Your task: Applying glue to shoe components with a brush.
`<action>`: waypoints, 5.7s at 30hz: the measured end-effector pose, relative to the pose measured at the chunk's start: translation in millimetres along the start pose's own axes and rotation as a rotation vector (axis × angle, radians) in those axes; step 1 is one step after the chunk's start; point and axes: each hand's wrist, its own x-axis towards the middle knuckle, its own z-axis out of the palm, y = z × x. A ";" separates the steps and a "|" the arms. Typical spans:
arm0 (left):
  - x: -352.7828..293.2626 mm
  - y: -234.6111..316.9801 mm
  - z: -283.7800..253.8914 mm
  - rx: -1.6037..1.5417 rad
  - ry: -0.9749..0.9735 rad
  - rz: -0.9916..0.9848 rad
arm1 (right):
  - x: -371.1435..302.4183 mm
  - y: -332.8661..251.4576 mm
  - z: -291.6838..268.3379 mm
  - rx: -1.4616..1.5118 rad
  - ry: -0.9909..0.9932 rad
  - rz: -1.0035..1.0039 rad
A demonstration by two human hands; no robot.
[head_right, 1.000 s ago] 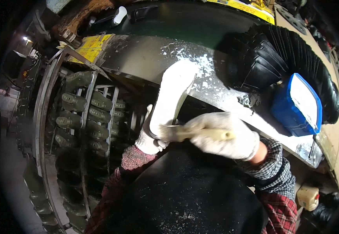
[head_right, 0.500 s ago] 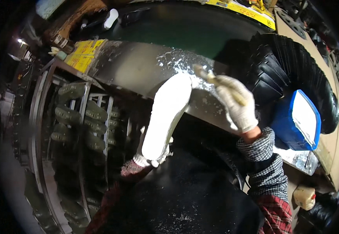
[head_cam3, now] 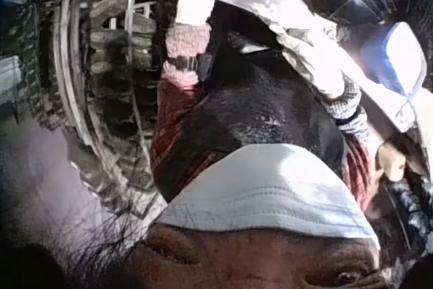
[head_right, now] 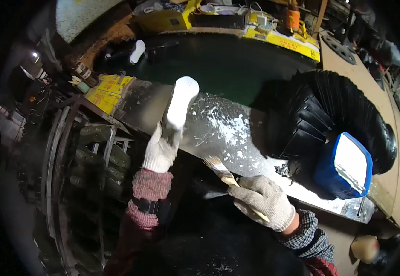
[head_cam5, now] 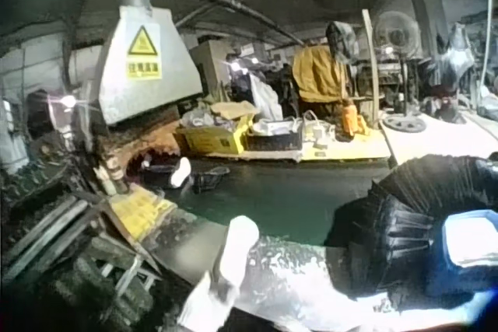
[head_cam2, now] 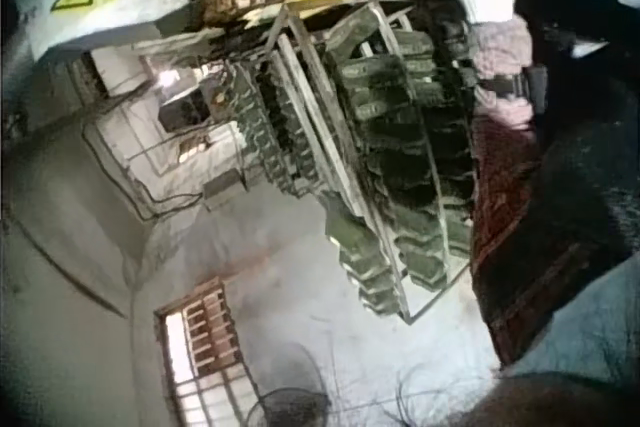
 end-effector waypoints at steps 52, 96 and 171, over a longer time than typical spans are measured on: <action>197.4 78.7 -238.2 0.773 0.595 -0.064 | 173.5 85.9 -16.0 0.038 -0.176 0.250; 46.3 -239.8 203.2 0.149 -0.510 -0.439 | -174.8 -78.0 -69.1 -0.320 0.652 0.577; -64.2 -67.9 3.8 0.873 -0.289 0.161 | -35.5 44.5 -35.0 0.541 0.686 0.747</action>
